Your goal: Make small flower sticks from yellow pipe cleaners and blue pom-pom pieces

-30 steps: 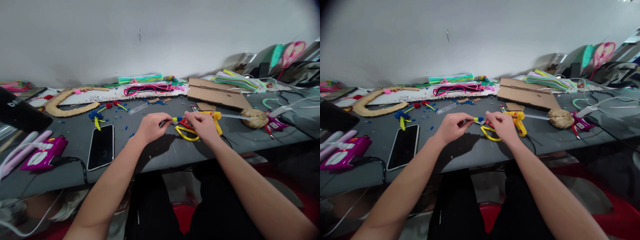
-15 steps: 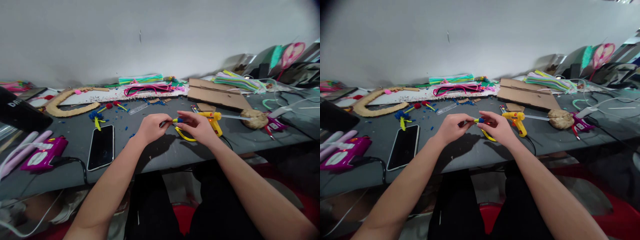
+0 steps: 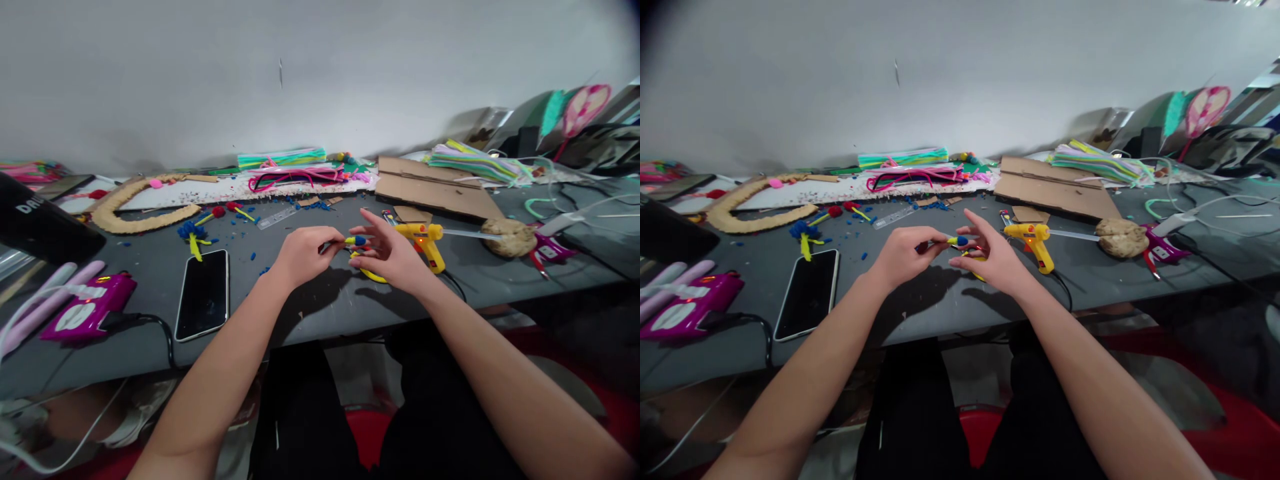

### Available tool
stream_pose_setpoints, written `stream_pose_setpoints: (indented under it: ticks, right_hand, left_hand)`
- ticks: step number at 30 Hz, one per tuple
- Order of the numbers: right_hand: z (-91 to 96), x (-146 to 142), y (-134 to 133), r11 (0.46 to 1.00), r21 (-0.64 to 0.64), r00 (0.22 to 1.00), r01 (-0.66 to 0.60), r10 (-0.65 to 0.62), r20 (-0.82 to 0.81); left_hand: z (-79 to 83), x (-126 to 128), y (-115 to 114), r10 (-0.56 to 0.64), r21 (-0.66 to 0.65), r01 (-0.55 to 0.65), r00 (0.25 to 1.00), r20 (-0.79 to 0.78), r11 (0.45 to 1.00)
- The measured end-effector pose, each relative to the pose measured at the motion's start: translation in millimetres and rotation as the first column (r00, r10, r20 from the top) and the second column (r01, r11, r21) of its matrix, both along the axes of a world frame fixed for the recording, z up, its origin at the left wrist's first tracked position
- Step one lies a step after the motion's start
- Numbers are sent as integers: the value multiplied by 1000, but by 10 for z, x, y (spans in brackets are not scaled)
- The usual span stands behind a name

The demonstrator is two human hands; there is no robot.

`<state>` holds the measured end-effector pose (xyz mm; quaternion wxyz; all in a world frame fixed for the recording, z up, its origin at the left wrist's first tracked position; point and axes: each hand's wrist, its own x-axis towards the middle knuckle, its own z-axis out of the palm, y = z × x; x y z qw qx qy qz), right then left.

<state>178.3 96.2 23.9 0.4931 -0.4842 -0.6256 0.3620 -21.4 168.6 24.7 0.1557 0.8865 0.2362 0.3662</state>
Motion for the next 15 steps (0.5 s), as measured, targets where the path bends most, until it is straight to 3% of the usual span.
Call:
stream_pose_setpoints:
  ticks: [8,15]
  right_hand:
    - [67,-12,11,985,-154,996,75,-82,-38]
    - [58,-19,13,991,-114,996,73,-79,-50]
  left_hand:
    - [6,1,-8,10,-3,-10,1000,-16,1000]
    - [60,7,-67,23,-25,-25,995,-101,999]
